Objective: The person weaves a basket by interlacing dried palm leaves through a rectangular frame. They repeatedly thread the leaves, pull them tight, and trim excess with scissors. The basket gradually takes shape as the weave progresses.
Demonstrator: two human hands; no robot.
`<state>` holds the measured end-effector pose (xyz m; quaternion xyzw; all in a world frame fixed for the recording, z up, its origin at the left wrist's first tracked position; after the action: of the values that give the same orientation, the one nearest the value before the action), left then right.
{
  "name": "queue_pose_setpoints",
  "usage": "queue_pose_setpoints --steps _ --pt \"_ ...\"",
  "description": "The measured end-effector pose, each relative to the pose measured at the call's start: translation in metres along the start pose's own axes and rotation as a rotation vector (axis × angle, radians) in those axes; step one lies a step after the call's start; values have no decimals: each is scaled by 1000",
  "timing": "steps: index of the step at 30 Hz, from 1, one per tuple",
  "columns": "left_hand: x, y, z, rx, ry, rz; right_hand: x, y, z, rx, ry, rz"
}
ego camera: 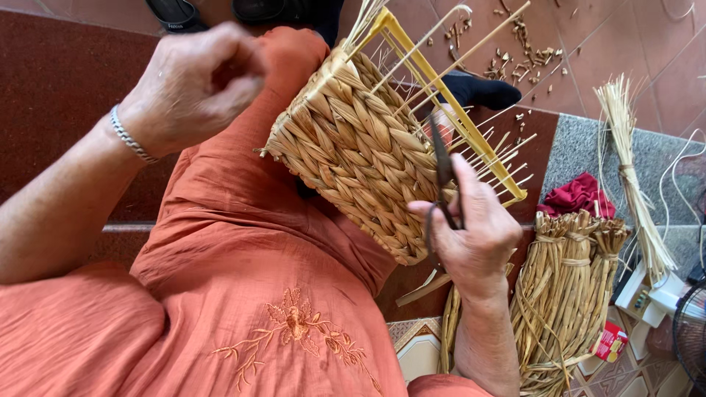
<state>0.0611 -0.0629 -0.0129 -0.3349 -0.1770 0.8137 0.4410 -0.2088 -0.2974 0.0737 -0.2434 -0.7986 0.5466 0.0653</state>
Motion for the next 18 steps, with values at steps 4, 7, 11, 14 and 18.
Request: queue_pose_setpoints --steps 4,7,11,14,18 --pt "42 59 -24 -106 -296 -311 22 -10 27 -98 181 44" --pt "58 105 -24 -278 -246 -413 31 -10 31 -54 183 75" --pt "61 124 -22 -400 -47 -364 47 0 14 -109 164 -42" --pt "58 109 -36 -352 -201 -384 52 16 -2 -42 73 -114" --pt "46 45 -31 -598 -93 -67 52 24 -13 134 12 -161"
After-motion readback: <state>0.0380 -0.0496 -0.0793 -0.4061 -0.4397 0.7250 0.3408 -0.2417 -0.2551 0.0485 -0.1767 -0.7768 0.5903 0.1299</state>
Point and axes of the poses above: each hand's wrist, its own x-axis away from the middle knuckle, its own y-axis out of the palm, z = x × y, the point moved 3 cm from there along -x, towards the middle knuckle, and after that the axes turned 14 degrees about y, right-handed, at the moved point
